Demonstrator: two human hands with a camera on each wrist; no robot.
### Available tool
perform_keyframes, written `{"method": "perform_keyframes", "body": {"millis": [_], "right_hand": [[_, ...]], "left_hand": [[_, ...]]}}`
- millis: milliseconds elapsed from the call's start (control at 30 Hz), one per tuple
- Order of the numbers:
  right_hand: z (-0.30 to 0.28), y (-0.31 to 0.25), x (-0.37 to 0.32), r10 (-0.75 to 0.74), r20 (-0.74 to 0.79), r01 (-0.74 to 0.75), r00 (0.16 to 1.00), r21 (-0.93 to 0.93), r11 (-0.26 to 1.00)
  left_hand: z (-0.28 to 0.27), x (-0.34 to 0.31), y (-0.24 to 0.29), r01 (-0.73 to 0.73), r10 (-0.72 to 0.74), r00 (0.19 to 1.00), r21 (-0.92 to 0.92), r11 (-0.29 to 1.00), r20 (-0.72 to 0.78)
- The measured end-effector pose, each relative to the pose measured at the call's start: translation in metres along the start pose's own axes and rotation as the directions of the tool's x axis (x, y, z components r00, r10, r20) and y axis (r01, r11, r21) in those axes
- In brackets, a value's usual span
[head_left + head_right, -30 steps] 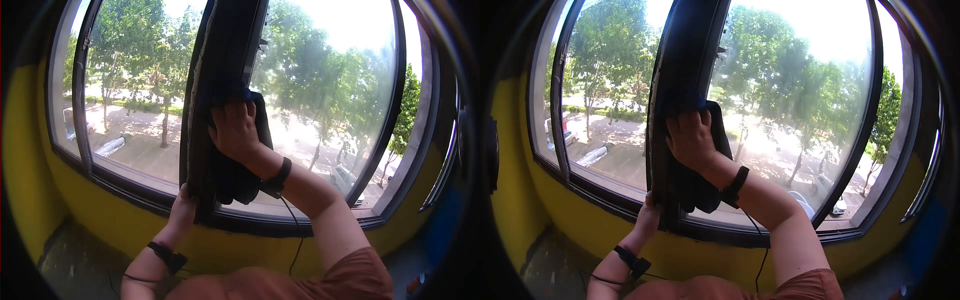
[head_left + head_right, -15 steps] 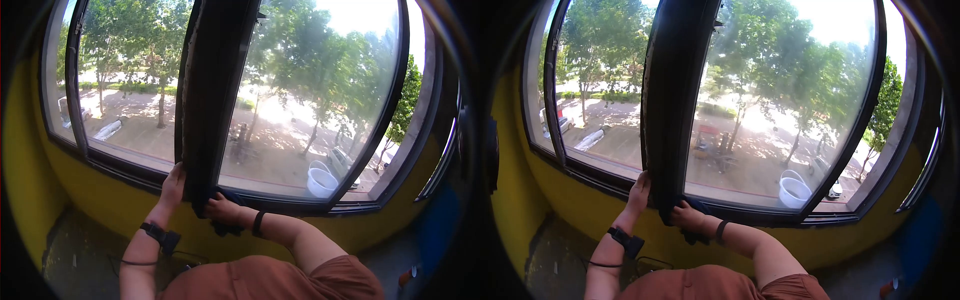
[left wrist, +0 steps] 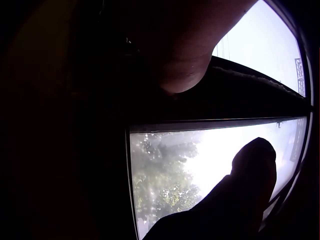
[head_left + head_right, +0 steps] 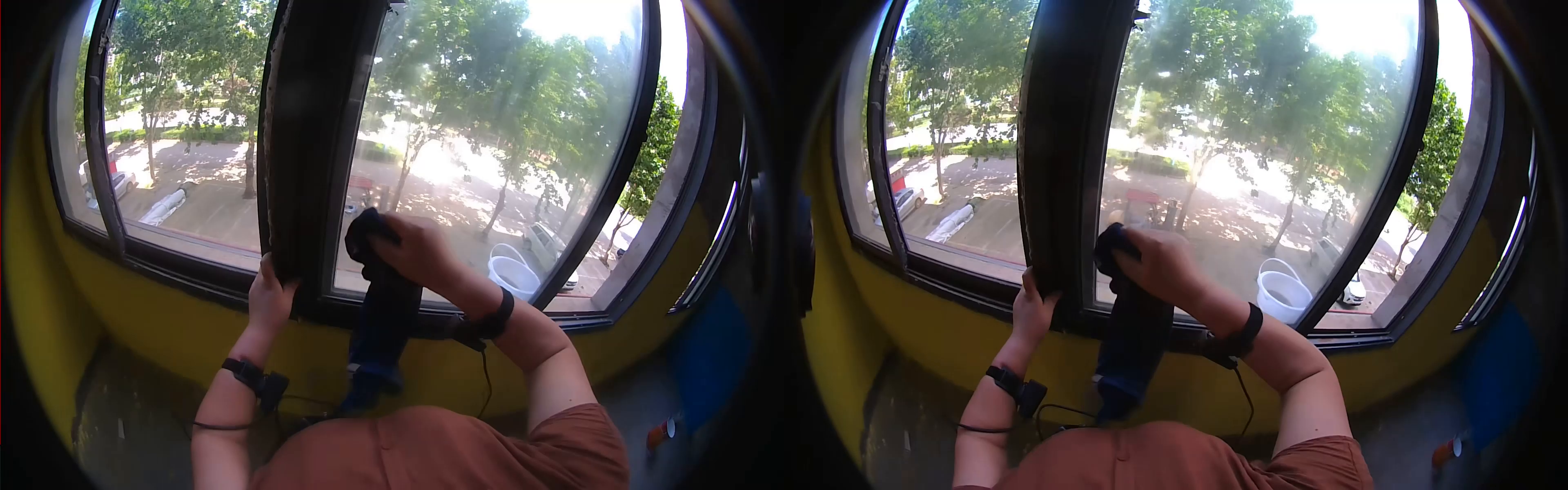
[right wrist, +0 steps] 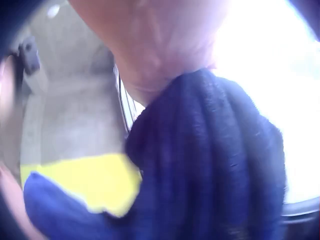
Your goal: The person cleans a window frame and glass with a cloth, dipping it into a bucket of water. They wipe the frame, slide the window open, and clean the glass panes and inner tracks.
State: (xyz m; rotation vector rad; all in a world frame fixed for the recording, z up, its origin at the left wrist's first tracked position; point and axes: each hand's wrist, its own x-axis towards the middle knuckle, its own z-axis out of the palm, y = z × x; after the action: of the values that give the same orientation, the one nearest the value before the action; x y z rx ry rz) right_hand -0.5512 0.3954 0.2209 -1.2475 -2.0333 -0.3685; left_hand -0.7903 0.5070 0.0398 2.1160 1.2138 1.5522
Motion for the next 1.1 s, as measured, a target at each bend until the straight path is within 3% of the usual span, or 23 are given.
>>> {"method": "perform_keyframes", "body": {"millis": [33,100,167,200,267,433,567,633,700,733,800,967,1100], "right_hand": [[-0.014,-0.003,0.019,-0.074,-0.15,0.075,0.986,0.0,0.997],[-0.045,-0.017,0.058,-0.238,-0.238,0.165,0.942,-0.289,0.943],[-0.057,-0.03,0.088,-0.445,-0.304,0.217,0.843,-0.564,0.797],[-0.052,-0.03,0.096,-0.441,-0.303,0.219,0.845,-0.557,0.801],[-0.042,-0.035,0.109,-0.428,-0.167,0.16,0.888,-0.762,0.628],[0.006,-0.033,0.072,-0.443,-0.056,0.216,0.895,-0.813,0.54],[0.061,-0.018,-0.003,-0.43,0.214,0.445,0.877,-0.701,0.558],[0.099,-0.001,-0.046,-0.456,0.437,0.631,0.776,-0.536,0.56],[0.127,0.011,-0.085,-0.486,0.557,0.734,0.673,-0.428,0.527],[0.127,0.011,-0.086,-0.489,0.554,0.736,0.673,-0.436,0.518],[0.115,0.011,-0.073,-0.499,0.526,0.707,0.688,-0.332,0.625],[0.038,0.013,0.008,-0.634,0.292,0.672,0.716,-0.536,0.512],[-0.058,-0.006,0.116,-0.683,0.171,0.523,0.71,-0.777,0.349]], "left_hand": [[-0.002,-0.002,0.003,-0.002,0.002,1.0,0.006,1.0,0.0],[-0.001,-0.004,0.003,0.015,-0.015,1.0,0.034,0.999,-0.004],[0.002,-0.004,-0.001,0.026,-0.025,1.0,0.059,0.998,-0.01],[0.004,-0.006,-0.004,0.013,-0.012,1.0,0.056,0.998,-0.021],[0.002,-0.004,-0.003,0.002,0.0,0.999,0.056,0.998,-0.036],[0.001,-0.006,0.0,0.015,-0.013,0.999,0.059,0.998,-0.037],[0.0,-0.004,0.006,0.056,-0.056,0.998,0.042,0.998,-0.018],[-0.001,-0.002,0.006,0.097,-0.096,0.995,0.081,0.992,-0.025],[0.0,-0.004,0.006,0.099,-0.098,0.995,0.077,0.992,-0.02],[0.0,-0.002,0.005,0.104,-0.103,0.994,0.073,0.992,-0.021],[0.0,-0.006,0.003,0.109,-0.107,0.994,0.074,0.991,-0.033],[0.001,-0.008,0.007,0.064,-0.065,0.997,-0.032,0.997,-0.043],[0.008,-0.008,-0.002,-0.009,0.009,0.995,0.006,1.0,-0.098]]}}
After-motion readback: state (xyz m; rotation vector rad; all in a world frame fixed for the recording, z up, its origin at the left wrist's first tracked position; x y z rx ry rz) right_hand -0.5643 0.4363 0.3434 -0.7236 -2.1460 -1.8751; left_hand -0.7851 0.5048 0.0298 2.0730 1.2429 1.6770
